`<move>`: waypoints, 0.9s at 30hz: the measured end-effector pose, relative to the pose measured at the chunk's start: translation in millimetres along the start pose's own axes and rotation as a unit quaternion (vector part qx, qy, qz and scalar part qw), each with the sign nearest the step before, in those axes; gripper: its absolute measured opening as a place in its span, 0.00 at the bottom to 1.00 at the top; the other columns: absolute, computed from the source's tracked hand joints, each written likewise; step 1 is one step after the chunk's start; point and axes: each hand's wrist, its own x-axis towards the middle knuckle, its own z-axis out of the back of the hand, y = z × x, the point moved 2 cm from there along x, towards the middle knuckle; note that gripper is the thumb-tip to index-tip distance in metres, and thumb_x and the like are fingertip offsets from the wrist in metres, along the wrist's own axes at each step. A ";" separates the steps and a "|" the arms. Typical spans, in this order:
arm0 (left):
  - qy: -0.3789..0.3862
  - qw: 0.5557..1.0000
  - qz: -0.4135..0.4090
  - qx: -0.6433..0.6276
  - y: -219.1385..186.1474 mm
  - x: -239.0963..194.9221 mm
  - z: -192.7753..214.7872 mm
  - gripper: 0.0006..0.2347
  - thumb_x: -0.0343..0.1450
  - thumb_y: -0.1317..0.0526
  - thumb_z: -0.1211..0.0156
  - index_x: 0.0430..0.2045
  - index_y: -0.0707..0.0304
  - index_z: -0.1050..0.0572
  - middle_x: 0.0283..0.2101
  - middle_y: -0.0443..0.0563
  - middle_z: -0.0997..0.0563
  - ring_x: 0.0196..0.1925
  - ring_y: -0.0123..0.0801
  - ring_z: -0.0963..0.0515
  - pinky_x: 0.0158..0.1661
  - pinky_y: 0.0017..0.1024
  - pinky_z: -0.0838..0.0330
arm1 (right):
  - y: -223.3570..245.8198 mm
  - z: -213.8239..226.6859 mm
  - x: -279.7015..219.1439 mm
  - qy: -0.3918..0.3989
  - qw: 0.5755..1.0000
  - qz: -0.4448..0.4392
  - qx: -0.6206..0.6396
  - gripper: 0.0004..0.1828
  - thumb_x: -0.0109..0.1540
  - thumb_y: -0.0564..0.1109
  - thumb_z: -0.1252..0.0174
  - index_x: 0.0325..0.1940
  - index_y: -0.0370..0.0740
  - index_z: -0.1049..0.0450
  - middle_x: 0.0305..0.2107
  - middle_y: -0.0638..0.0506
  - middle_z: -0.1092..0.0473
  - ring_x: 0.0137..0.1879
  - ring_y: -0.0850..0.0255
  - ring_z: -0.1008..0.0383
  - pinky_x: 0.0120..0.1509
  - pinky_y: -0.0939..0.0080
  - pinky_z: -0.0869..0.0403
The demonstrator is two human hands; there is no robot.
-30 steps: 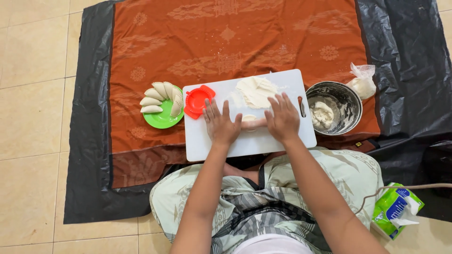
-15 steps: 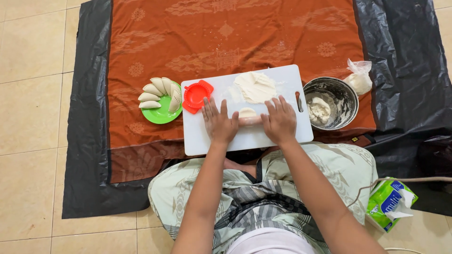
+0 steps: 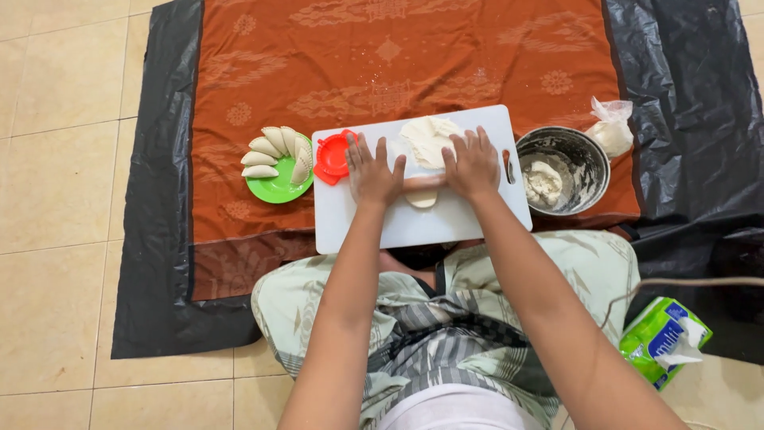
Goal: A person is preparing dumplings by rolling out dough with a rolling pin, adding filling, and using a red plastic mold to shape and seal them.
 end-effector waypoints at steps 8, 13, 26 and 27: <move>-0.076 0.996 -0.051 -0.009 4.4 -72.5 -0.5 0.27 0.73 0.39 0.53 0.58 0.58 0.27 0.67 0.69 0.35 0.77 0.60 0.47 0.72 0.56 0.60 | 4.8 26.6 -89.8 -0.100 0.989 0.109 -0.027 0.23 0.68 0.65 0.53 0.62 0.58 0.26 0.53 0.54 0.26 0.68 0.56 0.31 0.67 0.50 0.36; -0.156 0.972 -0.095 -0.149 26.4 -103.6 2.9 0.23 0.75 0.44 0.49 0.60 0.55 0.28 0.67 0.63 0.34 0.75 0.55 0.43 0.72 0.50 0.57 | -9.3 32.5 -97.8 -0.086 0.978 0.190 0.023 0.22 0.57 0.60 0.34 0.51 0.53 0.22 0.34 0.56 0.25 0.47 0.57 0.23 0.59 0.50 0.31; 0.094 0.991 -0.027 -0.089 -61.8 -63.3 -6.8 0.30 0.67 0.51 0.36 0.64 0.65 0.33 0.59 0.71 0.28 0.65 0.62 0.31 0.65 0.60 0.51 | -39.3 47.7 -94.8 -0.274 0.957 0.079 0.058 0.23 0.69 0.62 0.41 0.51 0.40 0.22 0.30 0.51 0.31 0.36 0.55 0.28 0.50 0.53 0.29; 0.068 0.994 0.000 -0.080 -64.0 -58.4 -6.4 0.30 0.65 0.51 0.34 0.62 0.65 0.30 0.53 0.70 0.25 0.58 0.62 0.24 0.60 0.56 0.38 | -37.7 48.8 -96.8 -0.274 0.957 0.070 0.072 0.23 0.68 0.62 0.39 0.51 0.40 0.22 0.30 0.51 0.31 0.37 0.55 0.28 0.49 0.53 0.29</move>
